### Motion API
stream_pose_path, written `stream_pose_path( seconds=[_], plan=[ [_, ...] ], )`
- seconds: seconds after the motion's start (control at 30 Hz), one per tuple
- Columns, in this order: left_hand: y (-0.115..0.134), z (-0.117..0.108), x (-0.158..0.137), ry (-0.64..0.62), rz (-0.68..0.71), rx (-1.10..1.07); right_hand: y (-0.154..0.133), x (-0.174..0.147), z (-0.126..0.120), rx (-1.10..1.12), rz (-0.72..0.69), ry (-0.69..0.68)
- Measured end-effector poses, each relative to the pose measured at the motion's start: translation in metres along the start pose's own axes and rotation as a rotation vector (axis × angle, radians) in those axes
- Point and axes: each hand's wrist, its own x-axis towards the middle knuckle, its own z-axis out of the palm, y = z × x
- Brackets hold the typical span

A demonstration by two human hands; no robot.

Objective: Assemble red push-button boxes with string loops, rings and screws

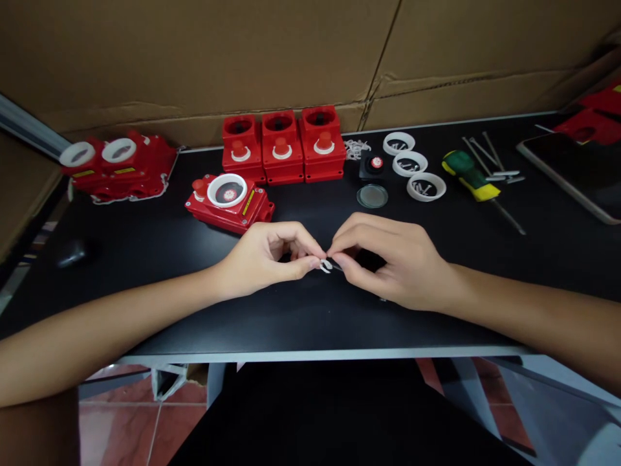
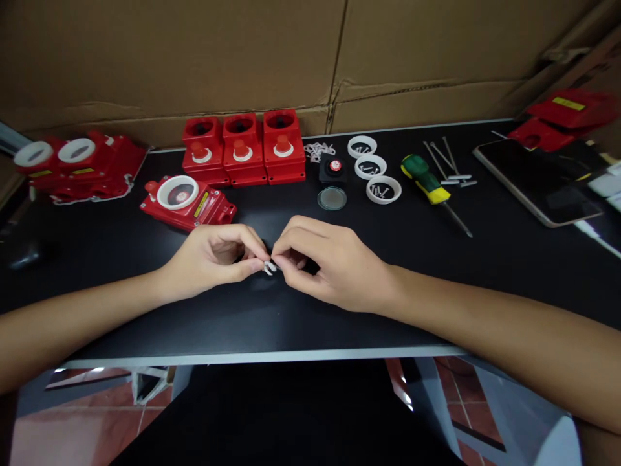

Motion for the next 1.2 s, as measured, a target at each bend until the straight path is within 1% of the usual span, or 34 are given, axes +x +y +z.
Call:
stream_pose_path(
  seconds=[0.07, 0.13, 0.27, 0.37, 0.53, 0.8, 0.97, 1.07, 1.2],
  plan=[
    [-0.0005, 0.0002, 0.0008, -0.009, -0.019, -0.043, 0.0004, -0.0005, 0.0015, -0.025, -0.042, 0.030],
    [-0.0016, 0.0012, 0.0016, -0.013, -0.032, -0.109, 0.0009, -0.0009, 0.0032, -0.042, -0.068, 0.028],
    [-0.0039, 0.0033, 0.0028, -0.017, -0.030, -0.178, 0.0018, -0.0007, 0.0047, -0.032, -0.075, 0.009],
    [-0.0038, 0.0032, 0.0029, -0.035, -0.025, -0.169, 0.0019, -0.0004, 0.0041, -0.009, -0.070, -0.008],
    [-0.0018, 0.0023, 0.0021, -0.055, -0.022, -0.140, 0.0014, 0.0001, 0.0020, -0.044, -0.083, -0.051],
    [-0.0010, 0.0024, 0.0015, -0.045, -0.034, -0.088, -0.0002, 0.0003, 0.0044, -0.009, -0.002, -0.065],
    [-0.0001, 0.0034, 0.0007, -0.042, -0.050, -0.055, 0.0006, -0.0013, 0.0070, -0.051, -0.010, -0.060],
    [0.0008, 0.0034, 0.0002, -0.041, -0.031, -0.034, 0.0015, -0.0015, 0.0081, -0.062, -0.010, -0.062],
    [0.0025, 0.0030, -0.0011, -0.083, 0.027, 0.043, 0.0011, -0.0014, 0.0098, -0.103, -0.007, -0.046]
  ],
)
